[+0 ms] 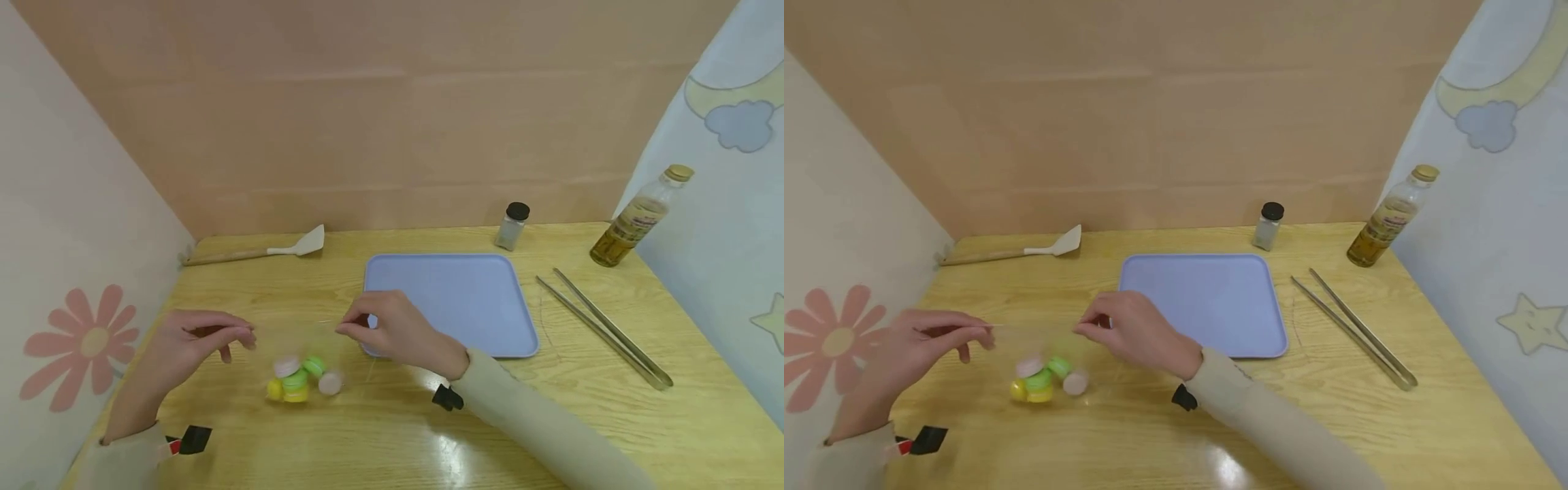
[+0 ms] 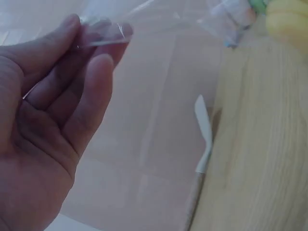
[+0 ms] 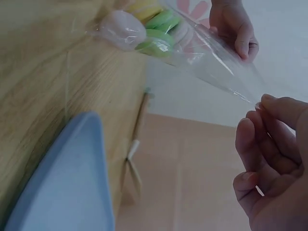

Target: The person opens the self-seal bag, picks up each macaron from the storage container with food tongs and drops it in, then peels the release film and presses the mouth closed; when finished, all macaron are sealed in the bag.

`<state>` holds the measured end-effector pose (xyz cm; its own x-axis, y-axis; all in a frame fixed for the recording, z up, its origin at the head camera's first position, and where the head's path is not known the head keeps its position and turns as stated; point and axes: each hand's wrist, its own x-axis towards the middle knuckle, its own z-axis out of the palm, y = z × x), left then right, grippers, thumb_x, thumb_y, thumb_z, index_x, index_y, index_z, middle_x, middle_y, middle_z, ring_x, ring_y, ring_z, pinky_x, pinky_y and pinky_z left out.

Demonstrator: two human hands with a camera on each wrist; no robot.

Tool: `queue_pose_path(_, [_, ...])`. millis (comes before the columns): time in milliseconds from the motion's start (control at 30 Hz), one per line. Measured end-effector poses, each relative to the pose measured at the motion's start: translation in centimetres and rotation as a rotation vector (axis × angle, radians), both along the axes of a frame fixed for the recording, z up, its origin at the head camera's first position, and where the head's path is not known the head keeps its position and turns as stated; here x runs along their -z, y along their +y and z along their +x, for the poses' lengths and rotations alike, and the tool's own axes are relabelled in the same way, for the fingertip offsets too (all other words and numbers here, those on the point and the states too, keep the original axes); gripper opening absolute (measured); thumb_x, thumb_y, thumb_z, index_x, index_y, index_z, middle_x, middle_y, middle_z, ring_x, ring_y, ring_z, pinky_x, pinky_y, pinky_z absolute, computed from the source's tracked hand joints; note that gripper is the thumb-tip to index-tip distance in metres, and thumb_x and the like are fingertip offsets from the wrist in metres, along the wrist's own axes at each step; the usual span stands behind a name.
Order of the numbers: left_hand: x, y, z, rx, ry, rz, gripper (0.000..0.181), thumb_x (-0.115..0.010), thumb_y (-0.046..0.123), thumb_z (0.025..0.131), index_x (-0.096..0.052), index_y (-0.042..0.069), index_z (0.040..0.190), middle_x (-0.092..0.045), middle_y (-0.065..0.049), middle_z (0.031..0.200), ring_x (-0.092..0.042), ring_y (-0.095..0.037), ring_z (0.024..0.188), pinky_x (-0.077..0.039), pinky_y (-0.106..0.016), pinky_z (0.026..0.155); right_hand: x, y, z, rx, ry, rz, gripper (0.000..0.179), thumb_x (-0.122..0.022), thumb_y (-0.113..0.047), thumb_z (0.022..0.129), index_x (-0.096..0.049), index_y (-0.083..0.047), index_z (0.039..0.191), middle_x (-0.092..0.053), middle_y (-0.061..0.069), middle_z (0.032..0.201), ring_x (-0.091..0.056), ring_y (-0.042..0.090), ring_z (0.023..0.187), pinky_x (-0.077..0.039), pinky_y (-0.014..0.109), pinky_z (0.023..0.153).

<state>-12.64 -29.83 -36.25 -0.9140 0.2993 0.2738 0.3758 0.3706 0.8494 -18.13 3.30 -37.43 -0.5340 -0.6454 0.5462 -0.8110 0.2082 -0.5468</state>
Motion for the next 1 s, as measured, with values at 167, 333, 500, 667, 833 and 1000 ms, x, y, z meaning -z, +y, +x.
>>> queue_pose_path(167, [1.2, -0.4, -1.7, -0.153, -0.091, -0.074, 0.017, -0.068, 0.016, 0.1, -0.078, 0.003, 0.103, -0.076, -0.007, 0.087, -0.069, -0.021, 0.068, -0.056, -0.036, 0.051, 0.7, -1.4, -2.0, 0.087, -0.133, 0.055, 0.008, -0.074, -0.014, 0.095, -0.077, -0.01, 0.089, -0.069, -0.007, 0.081, -0.058, 0.002, 0.072, -0.053, 0.021, 0.066])
queue_pose_path(333, [2.3, -0.3, -4.6, -0.196, -0.139, -0.1, 0.024, -0.068, 0.025, 0.1, -0.078, 0.004, 0.106, -0.076, -0.009, 0.09, -0.071, -0.024, 0.076, -0.059, -0.037, 0.055, 0.9, -2.3, -4.0, 0.204, -0.177, 0.174, 0.011, -0.073, -0.016, 0.096, -0.079, -0.008, 0.093, -0.07, -0.004, 0.082, -0.057, 0.005, 0.069, -0.05, 0.02, 0.063])
queue_pose_path(500, [3.8, 0.6, -7.3, -0.228, -0.208, -0.08, 0.032, -0.068, 0.027, 0.1, -0.075, -0.002, 0.112, -0.074, -0.018, 0.098, -0.071, -0.027, 0.085, -0.062, -0.037, 0.061, 1.7, -3.0, -5.7, 0.32, -0.196, 0.288, 0.012, -0.069, -0.01, 0.096, -0.081, -0.006, 0.096, -0.074, 0.0, 0.088, -0.06, 0.007, 0.07, -0.051, 0.02, 0.064])
queue_pose_path(667, [5.1, 1.9, -9.3, -0.28, -0.244, -0.054, 0.033, -0.067, 0.021, 0.101, -0.07, -0.007, 0.118, -0.069, -0.026, 0.107, -0.068, -0.021, 0.081, -0.062, -0.034, 0.064, 2.5, -3.5, -7.2, 0.429, -0.218, 0.384, 0.016, -0.066, -0.007, 0.094, -0.081, -0.008, 0.089, -0.073, -0.001, 0.085, -0.057, 0.009, 0.068, -0.049, 0.021, 0.062])
queue_pose_path(833, [6.1, 3.1, -10.6, -0.293, -0.184, -0.14, 0.034, -0.062, 0.018, 0.103, -0.064, -0.005, 0.129, -0.068, -0.022, 0.112, -0.064, -0.028, 0.087, -0.058, -0.028, 0.067, 2.9, -3.4, -8.1, 0.503, -0.249, 0.46, 0.024, -0.066, -0.012, 0.096, -0.078, -0.009, 0.076, -0.065, -0.002, 0.073, -0.053, 0.011, 0.063, -0.043, 0.023, 0.052])
queue_pose_path(1000, [6.5, 3.9, -10.1, -0.278, -0.06, -0.31, 0.039, -0.059, 0.016, 0.104, -0.058, -0.006, 0.136, -0.065, -0.022, 0.119, -0.059, -0.034, 0.106, -0.054, -0.041, 0.083, 3.1, -2.3, -7.7, 0.529, -0.213, 0.49, 0.022, -0.067, -0.022, 0.097, -0.075, -0.003, 0.09, -0.07, 0.007, 0.092, -0.063, 0.019, 0.083, -0.054, 0.03, 0.067])
